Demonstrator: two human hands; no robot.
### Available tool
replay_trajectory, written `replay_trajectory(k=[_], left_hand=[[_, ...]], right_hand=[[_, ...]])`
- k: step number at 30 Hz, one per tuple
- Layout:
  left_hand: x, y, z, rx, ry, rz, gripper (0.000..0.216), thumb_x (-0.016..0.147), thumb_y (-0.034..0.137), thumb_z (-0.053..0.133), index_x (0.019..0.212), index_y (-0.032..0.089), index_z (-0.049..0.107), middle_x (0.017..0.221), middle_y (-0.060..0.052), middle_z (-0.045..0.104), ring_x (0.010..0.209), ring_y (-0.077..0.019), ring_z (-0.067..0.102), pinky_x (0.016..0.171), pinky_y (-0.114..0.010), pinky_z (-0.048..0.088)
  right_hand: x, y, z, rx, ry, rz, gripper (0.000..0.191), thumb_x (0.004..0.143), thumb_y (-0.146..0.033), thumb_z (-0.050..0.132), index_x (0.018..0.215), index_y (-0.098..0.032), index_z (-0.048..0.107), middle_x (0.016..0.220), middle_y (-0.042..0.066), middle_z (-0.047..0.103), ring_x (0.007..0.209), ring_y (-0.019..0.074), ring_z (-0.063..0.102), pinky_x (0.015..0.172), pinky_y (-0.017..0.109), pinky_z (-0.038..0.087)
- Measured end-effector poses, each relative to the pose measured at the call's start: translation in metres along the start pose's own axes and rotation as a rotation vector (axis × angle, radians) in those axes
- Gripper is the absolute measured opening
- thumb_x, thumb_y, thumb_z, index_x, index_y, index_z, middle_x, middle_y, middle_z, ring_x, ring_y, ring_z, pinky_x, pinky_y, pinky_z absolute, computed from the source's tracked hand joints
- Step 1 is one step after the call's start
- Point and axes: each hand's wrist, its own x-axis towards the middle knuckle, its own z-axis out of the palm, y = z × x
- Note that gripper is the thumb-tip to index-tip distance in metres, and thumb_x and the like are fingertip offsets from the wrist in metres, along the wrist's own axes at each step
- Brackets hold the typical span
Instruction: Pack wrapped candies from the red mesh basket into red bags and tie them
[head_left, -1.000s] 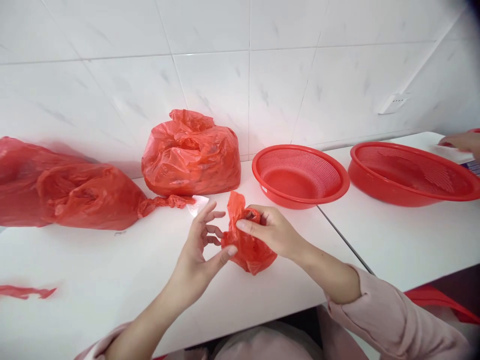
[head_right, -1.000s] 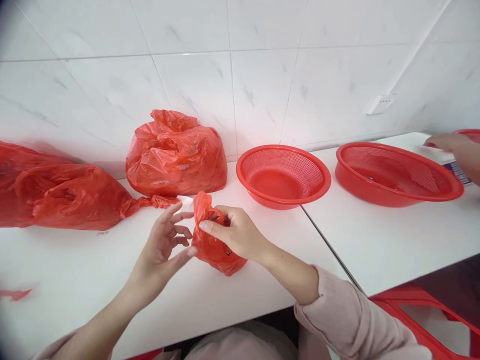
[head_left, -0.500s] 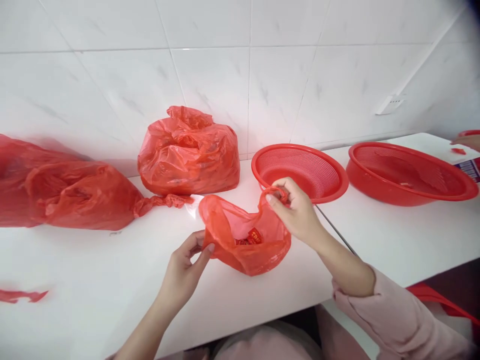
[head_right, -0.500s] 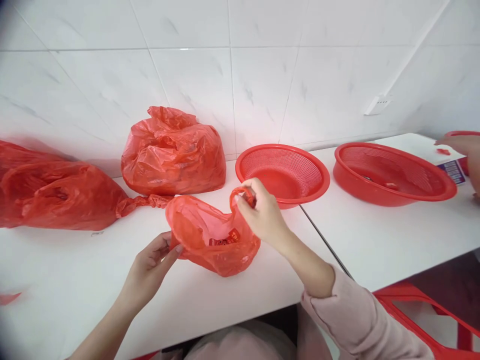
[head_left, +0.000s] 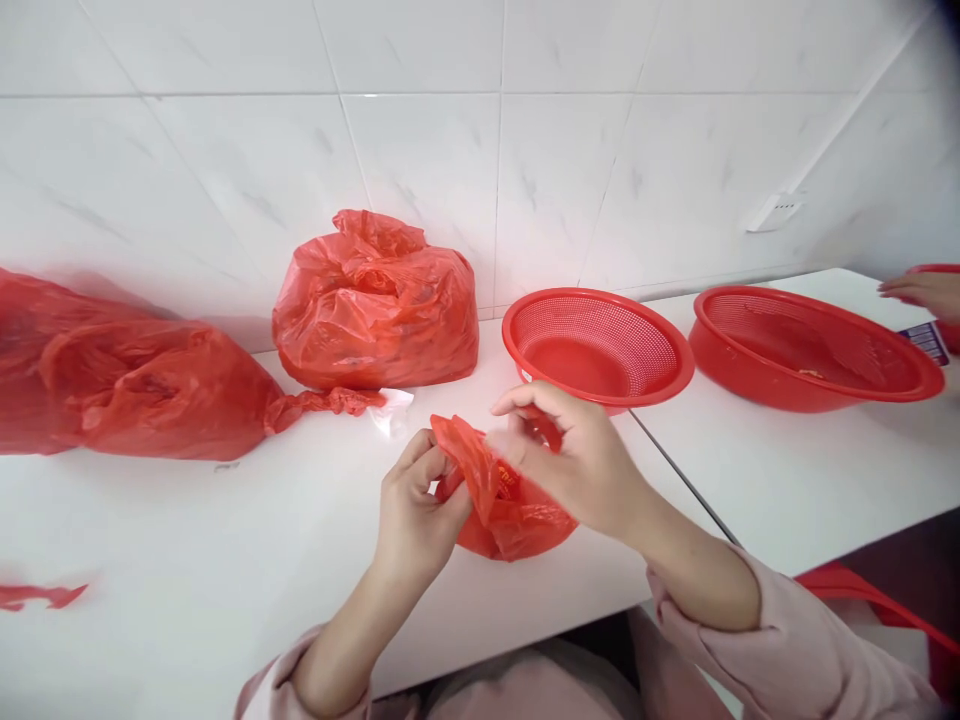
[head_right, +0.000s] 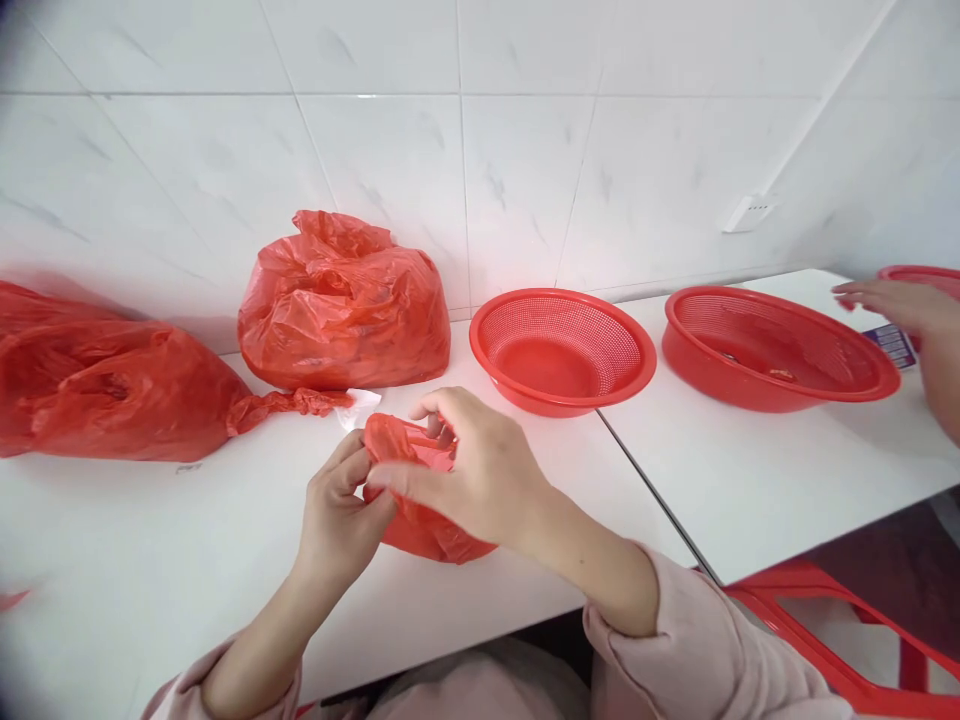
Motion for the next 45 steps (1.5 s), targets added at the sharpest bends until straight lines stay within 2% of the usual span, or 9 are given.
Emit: replay_trajectory(k=[5,12,17,20,28,34,41,43,45], left_hand=[[0.000,0.001,0.000,0.004,-0.053,-0.012,0.035,0.077,0.007,0.058,0.057,0.018,0.032,0.094,-0.002,0.059,0.077,-0.0112,0.057,0.065,-0.022,0.040],[-0.006,-0.013,-0.018,-0.052,-0.033,-0.204,0.046,0.085,0.022,0.058,0.059,0.021,0.020,0.077,-0.002,0.059,0.065,-0.0122,0.054,0.058,-0.024,0.038],[-0.007,-0.004,-0.014,-0.020,-0.083,-0.115,0.036,0.077,0.010,0.057,0.055,0.019,0.031,0.136,-0.008,0.055,0.115,-0.0256,0.058,0.074,-0.028,0.045],[-0.009,0.001,-0.013,0.050,-0.185,-0.094,0.036,0.077,0.008,0.054,0.054,0.020,0.029,0.149,-0.005,0.043,0.126,-0.0283,0.052,0.076,-0.031,0.047],[-0.014,-0.008,-0.024,0.047,-0.177,-0.099,0.038,0.085,0.018,0.054,0.055,0.022,0.031,0.137,-0.011,0.056,0.140,-0.0287,0.036,0.090,-0.037,0.046],[-0.015,-0.008,-0.023,0.073,-0.156,-0.078,0.034,0.083,0.017,0.056,0.058,0.021,0.033,0.135,-0.011,0.055,0.127,-0.0290,0.051,0.085,-0.033,0.047],[-0.004,-0.020,-0.043,0.029,-0.215,-0.405,0.030,0.084,0.036,0.060,0.068,0.021,0.040,0.061,0.005,0.053,0.053,-0.0113,0.051,0.048,-0.021,0.036],[0.001,-0.018,-0.051,0.011,-0.268,-0.404,0.031,0.077,0.040,0.069,0.098,0.023,0.053,0.090,-0.003,0.065,0.076,-0.0173,0.062,0.059,-0.024,0.047],[0.005,-0.013,-0.055,0.038,-0.287,-0.352,0.079,0.067,0.043,0.078,0.135,0.029,0.040,0.136,-0.012,0.052,0.118,-0.0279,0.055,0.084,-0.035,0.051]], right_hand=[[0.009,0.022,0.009,0.038,-0.124,0.089,0.017,0.077,-0.031,0.067,0.086,-0.021,0.057,0.075,-0.001,0.061,0.066,0.0132,0.058,0.061,0.028,0.047],[0.023,0.045,-0.019,0.373,0.122,0.216,0.014,0.085,-0.033,0.059,0.084,-0.019,0.056,0.072,-0.001,0.061,0.061,0.0122,0.061,0.062,0.029,0.054],[0.006,0.022,0.008,0.063,0.003,-0.065,0.041,0.072,-0.029,0.075,0.109,-0.024,0.058,0.110,0.004,0.064,0.097,0.0189,0.061,0.084,0.034,0.051],[0.011,0.026,0.017,0.073,-0.050,-0.043,0.013,0.082,-0.029,0.065,0.091,-0.020,0.061,0.086,0.001,0.065,0.080,0.0154,0.061,0.076,0.032,0.050],[0.022,0.045,0.003,0.572,-0.012,0.179,0.030,0.089,-0.045,0.057,0.077,-0.018,0.058,0.071,-0.002,0.058,0.062,0.0107,0.059,0.060,0.027,0.054],[0.020,0.028,0.005,0.277,-0.172,0.094,0.023,0.078,-0.040,0.070,0.088,-0.020,0.063,0.081,0.001,0.065,0.072,0.0148,0.063,0.064,0.029,0.053],[0.039,0.009,-0.028,0.200,-0.082,0.058,0.024,0.083,-0.038,0.066,0.075,-0.016,0.060,0.057,-0.003,0.059,0.049,0.0094,0.057,0.050,0.022,0.046],[0.040,0.004,-0.031,0.189,-0.136,0.033,0.022,0.084,-0.036,0.065,0.077,-0.016,0.061,0.061,-0.002,0.061,0.053,0.0099,0.059,0.052,0.022,0.047],[0.039,-0.001,-0.030,0.160,-0.184,-0.011,0.019,0.086,-0.034,0.063,0.080,-0.016,0.061,0.067,0.000,0.064,0.059,0.0109,0.061,0.056,0.023,0.048]])
